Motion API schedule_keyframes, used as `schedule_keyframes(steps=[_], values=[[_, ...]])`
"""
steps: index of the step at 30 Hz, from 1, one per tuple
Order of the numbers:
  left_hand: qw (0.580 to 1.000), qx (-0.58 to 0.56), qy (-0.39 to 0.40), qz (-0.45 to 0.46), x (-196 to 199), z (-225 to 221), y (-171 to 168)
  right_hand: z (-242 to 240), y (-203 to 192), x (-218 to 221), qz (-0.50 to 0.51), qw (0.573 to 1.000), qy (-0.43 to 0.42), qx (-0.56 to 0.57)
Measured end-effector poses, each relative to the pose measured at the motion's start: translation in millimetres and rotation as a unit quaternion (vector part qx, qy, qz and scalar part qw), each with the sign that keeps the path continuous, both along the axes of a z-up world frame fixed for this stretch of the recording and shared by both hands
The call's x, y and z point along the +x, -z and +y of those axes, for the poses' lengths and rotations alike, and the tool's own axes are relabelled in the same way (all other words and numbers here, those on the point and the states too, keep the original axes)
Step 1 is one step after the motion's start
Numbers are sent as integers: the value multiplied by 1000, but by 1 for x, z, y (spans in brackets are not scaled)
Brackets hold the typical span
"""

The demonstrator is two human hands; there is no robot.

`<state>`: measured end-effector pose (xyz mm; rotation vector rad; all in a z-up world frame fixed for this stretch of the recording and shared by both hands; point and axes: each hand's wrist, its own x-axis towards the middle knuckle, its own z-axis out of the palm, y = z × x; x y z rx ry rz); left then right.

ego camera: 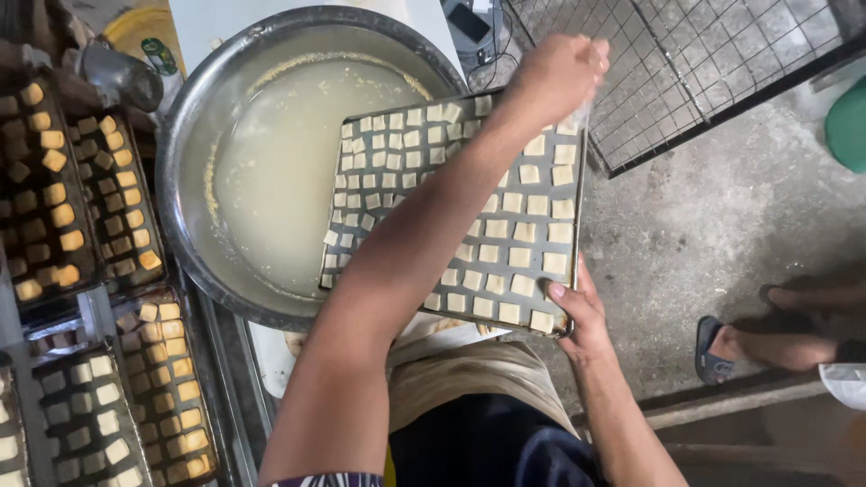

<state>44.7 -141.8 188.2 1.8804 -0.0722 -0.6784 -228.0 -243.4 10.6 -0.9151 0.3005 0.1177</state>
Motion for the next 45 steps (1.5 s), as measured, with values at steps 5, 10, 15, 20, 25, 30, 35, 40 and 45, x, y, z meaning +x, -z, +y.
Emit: schedule_keyframes(steps=[5,10,15,20,25,30,35,40,45], values=[[996,41,24,-75,1,-3,14,-6,6,5,5,1000,13,19],[981,48,-2,-189,18,5,33,-13,1,6,-6,1000,-3,28],[955,89,-74,-273,23,62,55,-30,-3,6,-1,999,-1,33],[944,235,-86,-215,-17,99,109,-50,13,11,-9,1000,-6,10],[928,225,-66,-289,-46,102,143,-67,27,19,-3,1000,-9,-14],[927,235,-77,-283,-51,87,149,-77,31,16,-26,999,-21,-16],[922,205,-93,-314,-40,51,137,-81,25,16,-30,999,-34,7],[908,217,-66,-353,-31,27,134,-75,7,17,-49,998,-26,6],[879,184,-168,-407,-32,74,140,-91,25,17,-5,1000,-25,10]])
